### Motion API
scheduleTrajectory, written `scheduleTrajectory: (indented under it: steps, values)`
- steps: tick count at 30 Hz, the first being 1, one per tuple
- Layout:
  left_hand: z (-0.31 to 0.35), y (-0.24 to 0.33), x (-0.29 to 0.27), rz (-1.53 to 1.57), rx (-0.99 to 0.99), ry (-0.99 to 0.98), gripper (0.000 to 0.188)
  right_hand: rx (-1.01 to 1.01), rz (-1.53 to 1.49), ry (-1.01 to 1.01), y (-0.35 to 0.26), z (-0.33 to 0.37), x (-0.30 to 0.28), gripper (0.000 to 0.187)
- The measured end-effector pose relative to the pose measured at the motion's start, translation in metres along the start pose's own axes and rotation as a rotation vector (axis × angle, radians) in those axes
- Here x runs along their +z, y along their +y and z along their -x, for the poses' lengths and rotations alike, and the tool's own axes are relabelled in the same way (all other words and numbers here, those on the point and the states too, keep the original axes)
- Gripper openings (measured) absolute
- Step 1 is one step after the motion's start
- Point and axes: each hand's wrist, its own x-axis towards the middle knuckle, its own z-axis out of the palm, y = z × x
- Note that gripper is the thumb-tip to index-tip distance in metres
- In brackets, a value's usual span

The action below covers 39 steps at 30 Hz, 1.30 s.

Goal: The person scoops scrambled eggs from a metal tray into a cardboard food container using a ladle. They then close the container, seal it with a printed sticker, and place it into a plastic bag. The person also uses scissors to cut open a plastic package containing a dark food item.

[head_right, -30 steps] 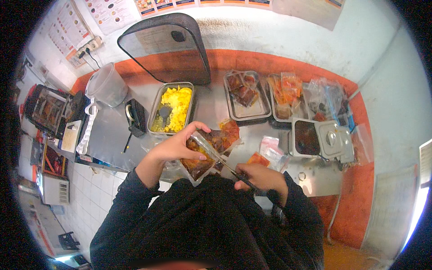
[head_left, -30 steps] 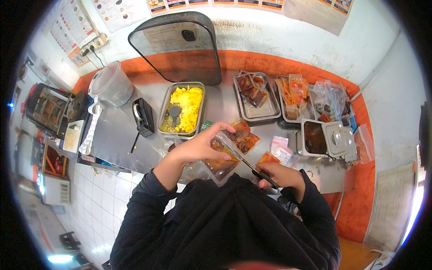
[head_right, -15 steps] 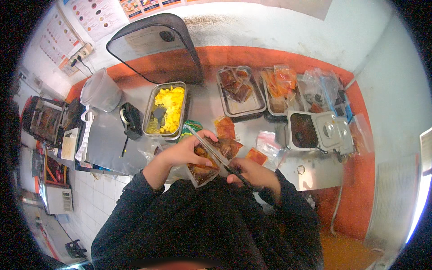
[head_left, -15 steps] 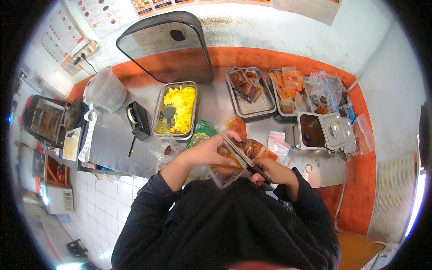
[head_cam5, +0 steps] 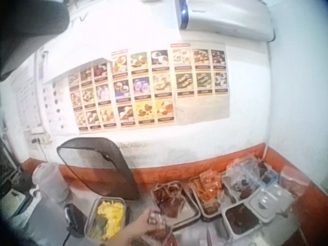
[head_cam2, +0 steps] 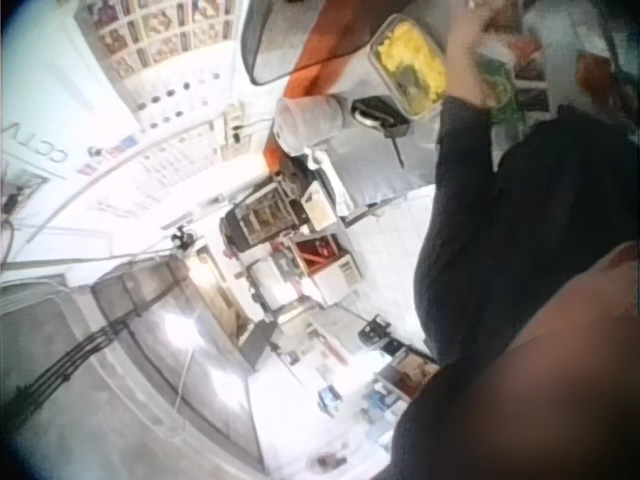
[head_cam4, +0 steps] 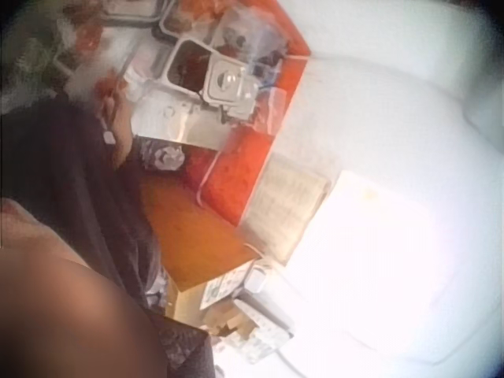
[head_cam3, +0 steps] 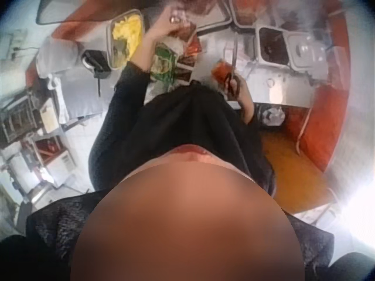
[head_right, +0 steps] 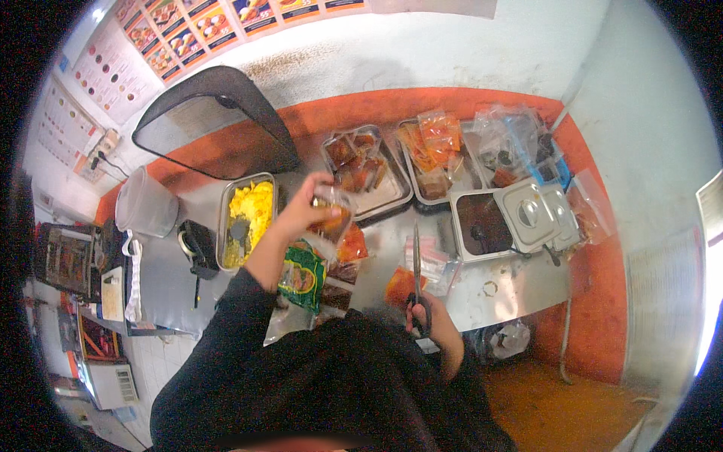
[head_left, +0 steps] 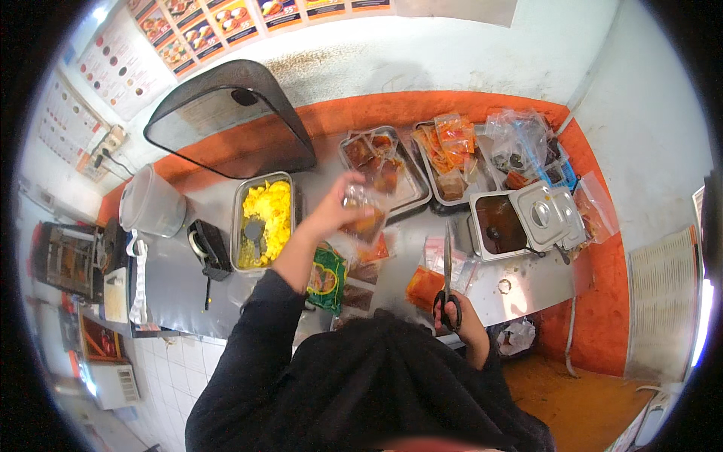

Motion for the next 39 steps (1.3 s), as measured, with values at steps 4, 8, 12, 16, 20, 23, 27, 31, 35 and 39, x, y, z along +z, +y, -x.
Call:
scheduleTrajectory:
  steps: [4, 8, 12, 16, 20, 23, 27, 31, 35, 39]
  values:
    - [-0.07, -0.051, -0.031, 0.102, -0.16, -0.001, 0.081, -0.015, -0.057, 0.03, 0.0, -0.015, -0.002, 0.056]
    - [-0.105, -0.077, -0.041, 0.007, -0.171, 0.061, 0.089, -0.028, -0.075, 0.047, -0.004, -0.02, -0.004, 0.056]
    - [-0.132, -0.02, -0.044, -0.059, -0.16, 0.391, 0.102, -0.011, -0.048, 0.069, -0.009, -0.023, -0.002, 0.058]
    - [-0.095, -0.018, -0.078, -0.4, -0.1, 0.271, 0.06, 0.01, -0.04, 0.048, -0.01, -0.031, 0.008, 0.061]
    - [0.008, -0.02, -0.112, -0.407, -0.206, 0.064, 0.025, 0.062, -0.01, 0.055, -0.003, -0.033, 0.01, 0.065]
    - [0.093, -0.069, -0.164, -0.693, -0.478, 0.02, 0.022, 0.057, -0.021, 0.012, 0.006, -0.032, 0.013, 0.067]
    - [0.186, -0.13, -0.185, -0.75, -0.656, -0.047, 0.017, 0.105, 0.008, -0.102, 0.007, -0.044, 0.028, 0.067]
    - [0.211, -0.126, -0.167, -0.834, -0.473, 0.513, 0.022, 0.12, 0.02, -0.183, -0.002, -0.046, 0.043, 0.065]
    - [0.237, -0.156, -0.169, -0.844, -0.792, 0.156, 0.044, 0.144, -0.008, -0.208, -0.002, -0.043, 0.052, 0.062]
    - [0.244, -0.173, -0.137, -0.834, -0.658, 0.477, 0.052, 0.158, 0.021, -0.229, 0.0, -0.04, 0.055, 0.063]
